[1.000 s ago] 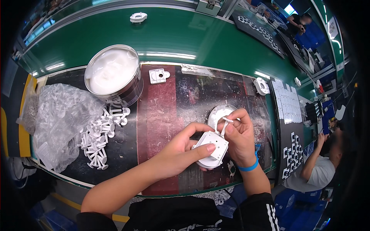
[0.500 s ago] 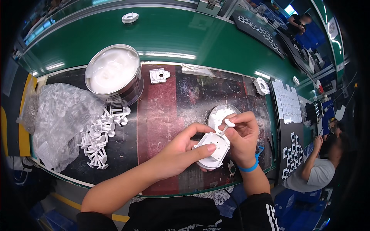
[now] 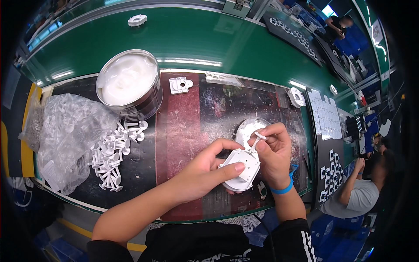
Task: Assembling plastic and metal components for light bulbs at a factory assembly line.
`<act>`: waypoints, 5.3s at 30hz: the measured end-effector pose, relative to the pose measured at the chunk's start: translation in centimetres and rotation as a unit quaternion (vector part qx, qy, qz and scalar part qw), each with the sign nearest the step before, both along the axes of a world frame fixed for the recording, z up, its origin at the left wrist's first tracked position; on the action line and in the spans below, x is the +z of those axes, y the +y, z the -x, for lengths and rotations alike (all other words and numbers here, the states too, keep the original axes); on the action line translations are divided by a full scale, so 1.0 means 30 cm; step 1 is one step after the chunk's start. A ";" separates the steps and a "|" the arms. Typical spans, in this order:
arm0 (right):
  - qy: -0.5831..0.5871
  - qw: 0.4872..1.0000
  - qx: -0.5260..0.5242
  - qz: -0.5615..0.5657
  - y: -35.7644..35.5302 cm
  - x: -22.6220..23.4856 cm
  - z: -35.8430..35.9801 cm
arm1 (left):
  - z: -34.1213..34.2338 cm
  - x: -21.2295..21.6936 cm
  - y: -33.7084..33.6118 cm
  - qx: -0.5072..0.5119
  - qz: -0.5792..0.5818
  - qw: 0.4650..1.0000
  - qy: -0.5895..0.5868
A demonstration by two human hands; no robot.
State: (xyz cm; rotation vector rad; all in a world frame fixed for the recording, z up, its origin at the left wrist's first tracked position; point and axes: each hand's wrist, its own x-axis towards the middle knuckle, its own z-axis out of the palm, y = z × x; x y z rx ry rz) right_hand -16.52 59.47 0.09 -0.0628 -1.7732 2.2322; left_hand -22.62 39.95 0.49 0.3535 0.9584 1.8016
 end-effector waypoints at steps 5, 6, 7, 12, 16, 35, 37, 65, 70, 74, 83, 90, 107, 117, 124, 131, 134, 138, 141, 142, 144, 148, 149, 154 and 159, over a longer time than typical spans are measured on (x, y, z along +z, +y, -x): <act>-0.011 1.000 0.005 0.002 0.000 0.005 -0.004 | -0.002 -0.001 0.002 -0.001 -0.002 1.000 0.000; -0.011 1.000 0.005 0.002 -0.001 0.006 -0.005 | -0.002 -0.002 0.002 -0.002 -0.001 1.000 -0.001; -0.010 1.000 0.005 0.004 -0.001 0.006 -0.005 | -0.003 -0.004 0.003 -0.003 -0.001 1.000 -0.002; -0.003 1.000 0.006 0.004 -0.002 0.002 -0.002 | -0.003 -0.014 0.003 0.001 -0.004 1.000 -0.006; 0.001 1.000 -0.002 -0.007 -0.001 0.006 -0.003 | -0.003 -0.013 0.005 0.000 -0.007 1.000 -0.005; 0.134 0.948 0.034 -0.288 0.078 0.025 0.006 | -0.004 0.009 -0.002 0.008 -0.024 1.000 -0.011; 0.154 0.931 0.077 -0.321 0.083 0.035 0.013 | -0.006 0.018 -0.006 0.015 -0.033 0.999 0.012; 0.095 0.980 -0.103 -0.141 0.144 0.036 0.027 | 0.251 0.061 0.190 0.302 0.109 0.942 0.094; 0.092 0.982 -0.111 -0.119 0.163 0.021 0.047 | 0.586 -0.028 0.415 0.385 0.191 0.877 0.216; 0.078 0.986 -0.094 -0.113 0.161 -0.012 0.053 | 0.725 -0.115 0.544 0.422 0.276 0.807 0.309; 0.096 0.974 -0.098 -0.181 0.149 -0.037 0.058 | 0.737 -0.146 0.574 0.375 0.582 0.543 0.475; 0.106 0.972 -0.109 -0.179 0.158 -0.044 0.049 | 0.319 0.084 0.565 0.549 0.113 0.616 0.554; 0.113 0.969 -0.086 -0.201 0.100 -0.028 0.050 | -0.394 -0.017 -0.825 0.431 0.541 0.413 0.592; 0.091 0.957 -0.165 -0.221 0.175 0.001 0.036 | 0.079 0.222 -0.806 0.430 0.454 0.421 0.657; 0.069 0.909 -0.247 -0.329 0.214 0.083 -0.004 | 1.232 0.077 -1.054 0.286 0.712 0.327 0.552; 0.056 0.895 -0.331 -0.295 0.272 0.050 0.021 | 1.835 -0.163 -1.168 0.268 0.785 0.365 0.422; 0.065 0.898 -0.303 -0.311 0.266 0.069 0.014 | 1.932 -0.270 -1.177 0.321 0.672 0.415 0.523; 0.061 0.917 -0.335 -0.209 0.283 0.011 0.109 | 1.861 -0.173 -1.398 0.329 0.573 0.322 0.678; 0.073 0.922 -0.316 -0.212 0.307 0.007 0.115 | 1.681 0.048 -1.354 0.425 0.467 0.453 0.629; 0.073 0.915 -0.329 -0.224 0.317 0.012 0.106 | 1.628 0.118 -1.319 0.416 0.431 0.498 0.627; 0.079 0.914 -0.346 -0.195 0.317 0.076 0.054 | 1.371 0.261 -1.073 0.366 0.374 0.537 0.661; 0.019 0.938 -0.323 -0.125 0.406 0.113 0.038 | 0.666 0.478 -0.806 0.317 0.274 0.697 0.582; 0.016 0.935 -0.317 -0.156 0.447 0.101 0.055 | 0.520 0.480 -0.754 0.303 0.274 0.668 0.622; -0.053 0.829 -0.336 -0.443 0.747 0.096 0.204 | -0.050 0.312 -0.623 0.298 0.206 0.847 0.389; -0.163 0.678 -0.346 -0.628 0.960 0.050 0.403 | -0.383 0.164 -0.463 0.384 0.077 0.892 0.226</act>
